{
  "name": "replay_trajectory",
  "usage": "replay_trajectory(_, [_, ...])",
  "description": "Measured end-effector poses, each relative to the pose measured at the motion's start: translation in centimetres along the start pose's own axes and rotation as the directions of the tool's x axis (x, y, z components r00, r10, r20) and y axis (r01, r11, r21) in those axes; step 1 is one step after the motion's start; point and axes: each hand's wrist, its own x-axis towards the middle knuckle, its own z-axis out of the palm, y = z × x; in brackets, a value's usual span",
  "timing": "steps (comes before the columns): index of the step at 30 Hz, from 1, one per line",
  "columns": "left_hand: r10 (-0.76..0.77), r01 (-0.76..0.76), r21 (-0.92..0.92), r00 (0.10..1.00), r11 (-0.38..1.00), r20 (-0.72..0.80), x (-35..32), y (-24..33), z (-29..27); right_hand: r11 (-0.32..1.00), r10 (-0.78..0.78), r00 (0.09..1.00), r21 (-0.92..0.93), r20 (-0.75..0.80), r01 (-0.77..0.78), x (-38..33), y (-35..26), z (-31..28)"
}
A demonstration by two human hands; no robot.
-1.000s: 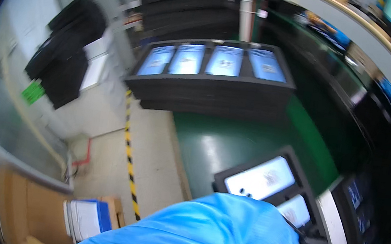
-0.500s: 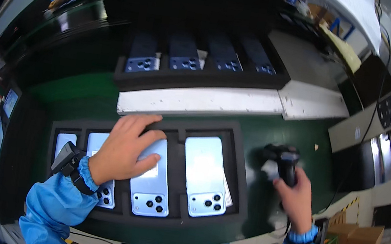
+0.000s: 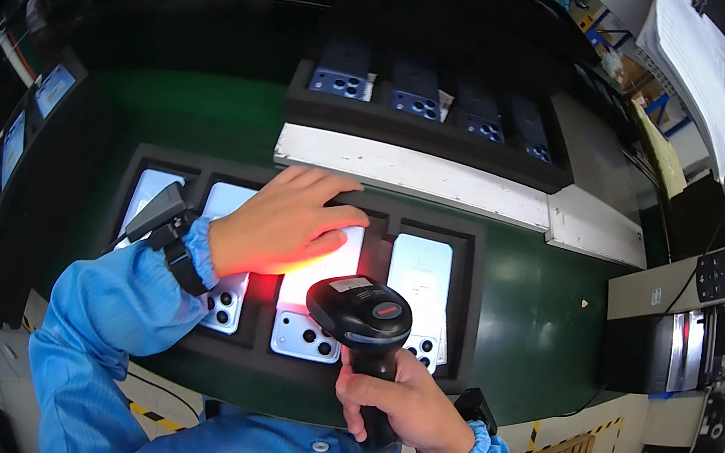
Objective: Organize mobile phones into trays and scan them using a handheld barcode scanner.
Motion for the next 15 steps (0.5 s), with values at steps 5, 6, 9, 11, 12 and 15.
replay_trajectory(5, [0.005, -0.005, 0.013, 1.000, 1.000, -0.008, -1.0, 0.1, -0.3, 0.991, -0.057, 0.995, -0.128, -0.087, 0.046, -0.4, 0.7, 1.4])
replay_trajectory(6, [0.047, -0.046, 0.080, 0.999, 0.996, -0.015, -1.5, -0.1, 0.1, 0.992, -0.072, 0.992, -0.109, -0.100, 0.061, -0.3, 1.2, 1.5])
replay_trajectory(9, [0.054, -0.053, 0.072, 0.998, 0.996, -0.012, -1.5, 0.3, 0.0, 0.988, -0.090, 0.994, -0.135, -0.063, 0.081, 0.0, 2.1, 0.9])
replay_trajectory(11, [0.022, -0.022, 0.011, 0.999, 1.000, -0.025, -2.0, 0.9, -0.2, 0.991, -0.084, 0.992, -0.107, -0.093, 0.074, 0.0, 2.0, 1.1])
replay_trajectory(12, [0.013, -0.012, 0.008, 1.000, 1.000, -0.023, -2.1, 1.0, -0.3, 0.984, -0.175, 0.974, -0.046, -0.147, 0.170, 0.0, 1.9, 1.1])
replay_trajectory(15, [0.044, -0.042, 0.049, 0.998, 0.998, -0.036, -1.7, 0.7, -0.3, 0.991, -0.041, 0.996, -0.124, 0.079, 0.051, -1.0, -0.1, 0.0])
